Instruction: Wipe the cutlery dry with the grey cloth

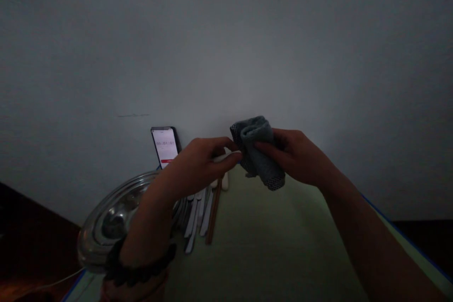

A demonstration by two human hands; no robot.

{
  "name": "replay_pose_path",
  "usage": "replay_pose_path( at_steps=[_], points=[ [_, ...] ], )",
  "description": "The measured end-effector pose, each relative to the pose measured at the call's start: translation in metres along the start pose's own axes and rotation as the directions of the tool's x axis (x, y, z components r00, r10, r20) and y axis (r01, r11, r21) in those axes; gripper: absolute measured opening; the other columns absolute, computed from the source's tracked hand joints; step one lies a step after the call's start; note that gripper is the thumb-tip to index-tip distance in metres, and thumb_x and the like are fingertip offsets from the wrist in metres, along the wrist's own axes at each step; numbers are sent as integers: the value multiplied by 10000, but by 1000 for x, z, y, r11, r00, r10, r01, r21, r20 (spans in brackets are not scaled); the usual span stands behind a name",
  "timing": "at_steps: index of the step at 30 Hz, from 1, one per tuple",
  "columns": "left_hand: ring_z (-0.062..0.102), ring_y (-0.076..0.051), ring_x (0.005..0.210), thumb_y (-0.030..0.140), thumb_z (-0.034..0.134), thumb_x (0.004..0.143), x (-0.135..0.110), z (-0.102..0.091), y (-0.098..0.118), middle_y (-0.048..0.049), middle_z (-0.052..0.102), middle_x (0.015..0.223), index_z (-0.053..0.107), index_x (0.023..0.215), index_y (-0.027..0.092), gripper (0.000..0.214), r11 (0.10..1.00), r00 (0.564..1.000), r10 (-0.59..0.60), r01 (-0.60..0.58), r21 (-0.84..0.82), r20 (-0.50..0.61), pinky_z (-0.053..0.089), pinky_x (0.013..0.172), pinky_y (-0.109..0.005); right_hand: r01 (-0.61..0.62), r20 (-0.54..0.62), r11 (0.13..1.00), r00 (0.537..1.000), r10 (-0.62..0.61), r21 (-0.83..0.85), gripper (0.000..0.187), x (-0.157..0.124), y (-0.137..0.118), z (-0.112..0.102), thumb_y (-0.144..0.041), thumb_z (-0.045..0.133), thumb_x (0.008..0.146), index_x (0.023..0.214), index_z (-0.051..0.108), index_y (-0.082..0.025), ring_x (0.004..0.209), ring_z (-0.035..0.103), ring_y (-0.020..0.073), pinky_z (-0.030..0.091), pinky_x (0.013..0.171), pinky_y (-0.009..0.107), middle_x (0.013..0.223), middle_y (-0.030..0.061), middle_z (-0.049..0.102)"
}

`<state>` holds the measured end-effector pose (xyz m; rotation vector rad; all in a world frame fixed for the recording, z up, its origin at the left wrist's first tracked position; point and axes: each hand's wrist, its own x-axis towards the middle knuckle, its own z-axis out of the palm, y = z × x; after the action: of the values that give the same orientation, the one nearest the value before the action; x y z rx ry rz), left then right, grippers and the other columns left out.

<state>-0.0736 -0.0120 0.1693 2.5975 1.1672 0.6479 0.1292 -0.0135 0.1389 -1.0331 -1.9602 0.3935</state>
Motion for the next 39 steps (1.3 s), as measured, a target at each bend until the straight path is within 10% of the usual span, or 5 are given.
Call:
replay_pose_path(
  at_steps=[16,22,30,39],
  points=[
    [472,-94,453,350,453,787,1,-2,-9,24,548,512,647,748,146,284,981,990,-140,143,134,-29,304,442,-200,-64,25,990,997,68,-129,267,1,14,-4,-344,430,834,885,607,-151,682,565,159,423,607,265,779,44,643],
    [602,-126,542,270,498,754,5,4,-22,-13,678,687,583,991,163,274,968,984,-180,175,-182,-13,434,510,-215,-181,-5,976,983,183,118,368,3,30,-3,-461,381,842,901,580,-158,708,564,162,452,609,277,807,48,630],
    [622,-158,668,345,588,733,10,6,-24,-22,675,716,653,733,176,181,962,970,-169,124,-243,-175,483,601,-244,-347,183,834,938,296,429,383,2,45,10,-470,426,826,1001,586,-170,849,575,185,462,821,369,944,67,636],
    [651,-149,638,228,642,688,15,22,-24,-5,632,679,580,787,150,140,751,951,-286,146,-644,-118,553,617,-269,-349,337,781,922,189,518,386,-1,35,14,-457,370,853,1075,563,-206,935,565,159,417,898,336,1079,46,608]
  ],
)
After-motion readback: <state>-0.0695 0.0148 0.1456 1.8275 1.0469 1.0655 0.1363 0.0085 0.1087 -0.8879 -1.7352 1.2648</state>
